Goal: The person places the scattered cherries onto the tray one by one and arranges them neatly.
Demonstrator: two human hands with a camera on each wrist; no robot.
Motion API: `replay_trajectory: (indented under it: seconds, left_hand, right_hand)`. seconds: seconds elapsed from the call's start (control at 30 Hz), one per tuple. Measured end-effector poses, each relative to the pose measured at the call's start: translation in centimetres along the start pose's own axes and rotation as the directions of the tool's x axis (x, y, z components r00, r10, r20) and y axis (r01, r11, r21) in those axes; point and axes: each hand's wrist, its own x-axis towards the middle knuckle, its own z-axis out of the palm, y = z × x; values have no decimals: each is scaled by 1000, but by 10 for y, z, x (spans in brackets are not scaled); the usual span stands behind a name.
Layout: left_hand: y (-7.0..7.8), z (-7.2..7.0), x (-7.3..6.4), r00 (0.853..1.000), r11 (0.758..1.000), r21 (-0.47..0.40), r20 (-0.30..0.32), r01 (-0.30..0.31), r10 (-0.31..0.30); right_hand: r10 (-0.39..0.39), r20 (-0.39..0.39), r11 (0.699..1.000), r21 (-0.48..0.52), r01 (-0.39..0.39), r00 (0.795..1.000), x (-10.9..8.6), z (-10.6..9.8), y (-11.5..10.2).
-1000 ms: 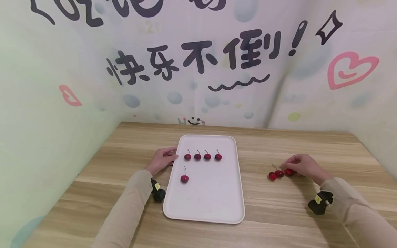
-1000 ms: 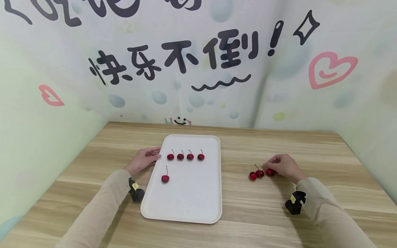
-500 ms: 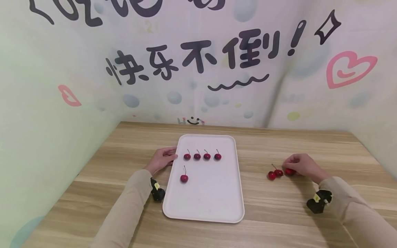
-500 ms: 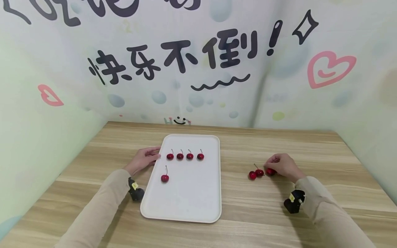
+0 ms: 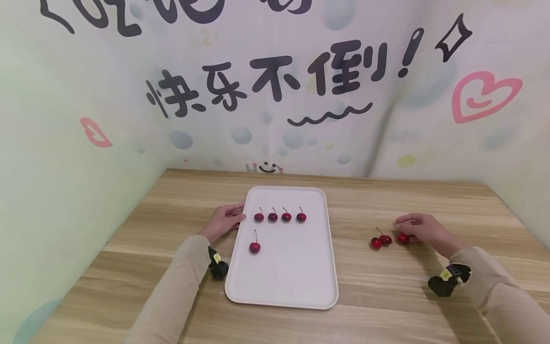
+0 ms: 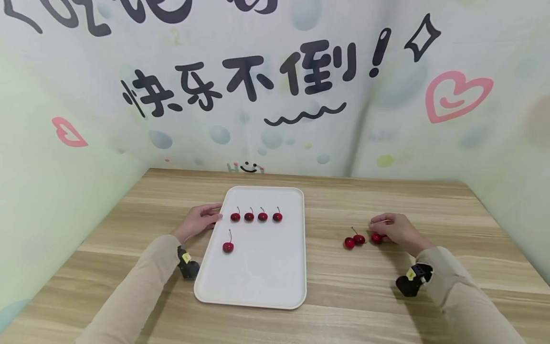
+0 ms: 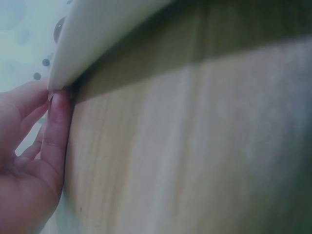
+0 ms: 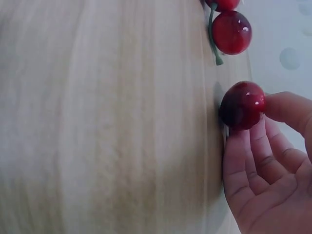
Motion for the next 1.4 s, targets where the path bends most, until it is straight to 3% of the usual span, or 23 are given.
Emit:
replay_trajectory:
  seconds: [0.3,0.67,0.9,1.17,1.4]
  left_hand:
    - [1,0,1,1000,1000,3,0,-2,2]
    - [-1,-1,1,1000,1000,12,-1,8,-8]
    - [0,0,0,1000,1000,6,-13,21,-21]
    - [-2,1,1,1000,1000,12,-12,10,-10]
    - [-2,2,1,1000,1000,15,-13,16,-16]
  right_hand:
    - [-15,24,1000,-25,15,1000,-3,1,-4]
    - [-47,-1,998,-40,47,999,-4,1,-12]
    - [-104,-11,995,-14,104,995,-7,3,-18]
    - [-214,0,976,31,214,977,-4,14,-31]
    - [-234,54,970,73,230,971,-5,33,-54]
